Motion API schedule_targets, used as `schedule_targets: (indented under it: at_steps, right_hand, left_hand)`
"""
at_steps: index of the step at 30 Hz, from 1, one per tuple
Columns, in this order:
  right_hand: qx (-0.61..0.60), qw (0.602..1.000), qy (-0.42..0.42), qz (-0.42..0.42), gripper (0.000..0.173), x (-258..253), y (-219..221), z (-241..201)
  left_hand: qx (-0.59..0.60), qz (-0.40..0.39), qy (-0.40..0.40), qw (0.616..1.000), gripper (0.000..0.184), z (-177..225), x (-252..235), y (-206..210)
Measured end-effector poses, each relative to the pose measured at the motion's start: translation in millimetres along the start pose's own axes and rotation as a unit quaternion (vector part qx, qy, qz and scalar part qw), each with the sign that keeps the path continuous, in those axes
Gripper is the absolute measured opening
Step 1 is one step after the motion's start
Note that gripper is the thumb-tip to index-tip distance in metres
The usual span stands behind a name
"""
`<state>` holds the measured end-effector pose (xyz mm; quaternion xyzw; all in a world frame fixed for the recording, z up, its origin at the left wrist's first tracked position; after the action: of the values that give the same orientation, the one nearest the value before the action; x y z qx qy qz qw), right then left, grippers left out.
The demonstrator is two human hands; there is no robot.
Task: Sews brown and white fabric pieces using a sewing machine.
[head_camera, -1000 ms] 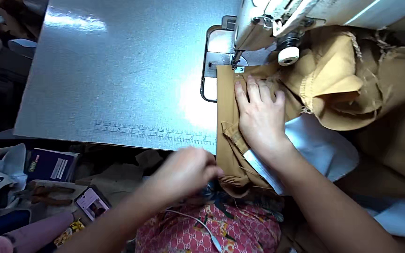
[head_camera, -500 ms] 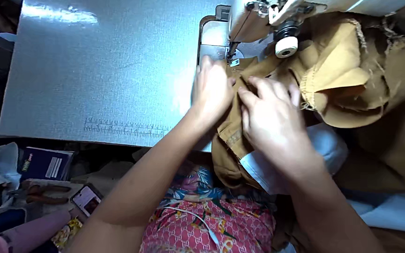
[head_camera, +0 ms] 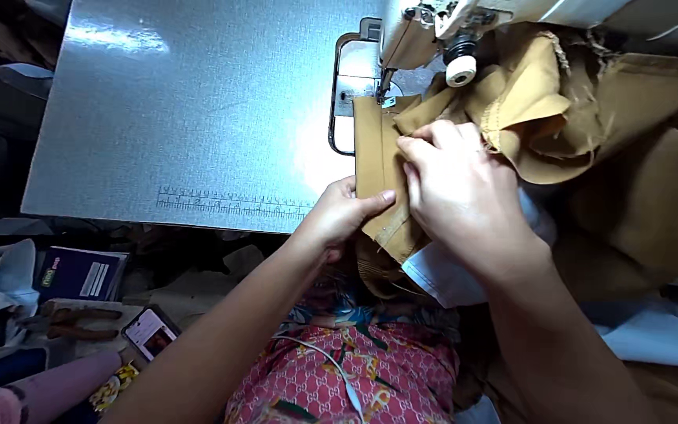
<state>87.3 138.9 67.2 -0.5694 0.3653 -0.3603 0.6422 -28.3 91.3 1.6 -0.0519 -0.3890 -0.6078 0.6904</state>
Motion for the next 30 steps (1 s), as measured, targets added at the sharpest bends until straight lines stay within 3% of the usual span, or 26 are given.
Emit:
schedule_targets:
  at_steps: [2,6,10,18,21,23,25,27,30]
  right_hand:
    - [0.026,1.000,0.000,-0.002,0.029,-0.3,4.4,-3.0]
    - [0.046,0.995,0.013,-0.088,0.045,-5.6,11.9,-9.6]
    - [0.064,0.988,0.026,-0.140,0.051,-11.0,21.2,-12.8]
    - [0.065,0.987,0.012,-0.148,0.052,-16.4,27.5,-12.2]
    - [0.052,0.990,0.013,-0.127,0.047,-16.9,30.6,-10.0]
    - [0.048,0.995,-0.007,-0.087,0.042,-15.0,36.3,-10.2]
    - [0.059,0.997,-0.031,-0.035,0.039,-9.5,43.6,-11.4]
    - [0.107,0.993,-0.053,-0.018,0.040,-4.1,48.4,-16.2]
    - [0.166,0.983,-0.080,-0.015,0.034,-1.6,49.8,-24.3]
  left_hand:
    - [0.013,0.008,0.002,1.000,0.023,-2.0,1.6,1.6]
    - [-0.030,0.034,0.031,0.998,0.024,-8.5,3.4,2.8]
    - [-0.052,0.047,0.069,0.995,0.051,-16.6,6.8,6.0]
    - [-0.072,0.059,0.085,0.992,0.097,-16.1,-0.9,2.3]
    - [-0.174,0.039,0.078,0.981,0.106,-5.9,-2.2,-1.9]
    - [-0.364,0.043,0.118,0.923,0.093,18.8,-0.8,-7.6]
    - [-0.528,0.087,0.259,0.804,0.058,47.4,-2.7,-8.0]
    - [-0.585,0.070,0.402,0.701,0.034,60.6,-20.5,-5.4]
    - [-0.615,-0.036,0.481,0.623,0.022,56.8,-55.8,-6.4]
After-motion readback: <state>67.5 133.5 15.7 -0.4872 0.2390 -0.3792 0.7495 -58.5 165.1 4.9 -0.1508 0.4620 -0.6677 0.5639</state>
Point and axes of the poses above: each hand's wrist, its own x-axis away from the middle knuckle, its own y-axis out of the palm, z = x × y, the point moved 3 cm from there along -x, towards the middle knuckle, and after that the axes turned 12 degrees about x, right-handed, at the moved point
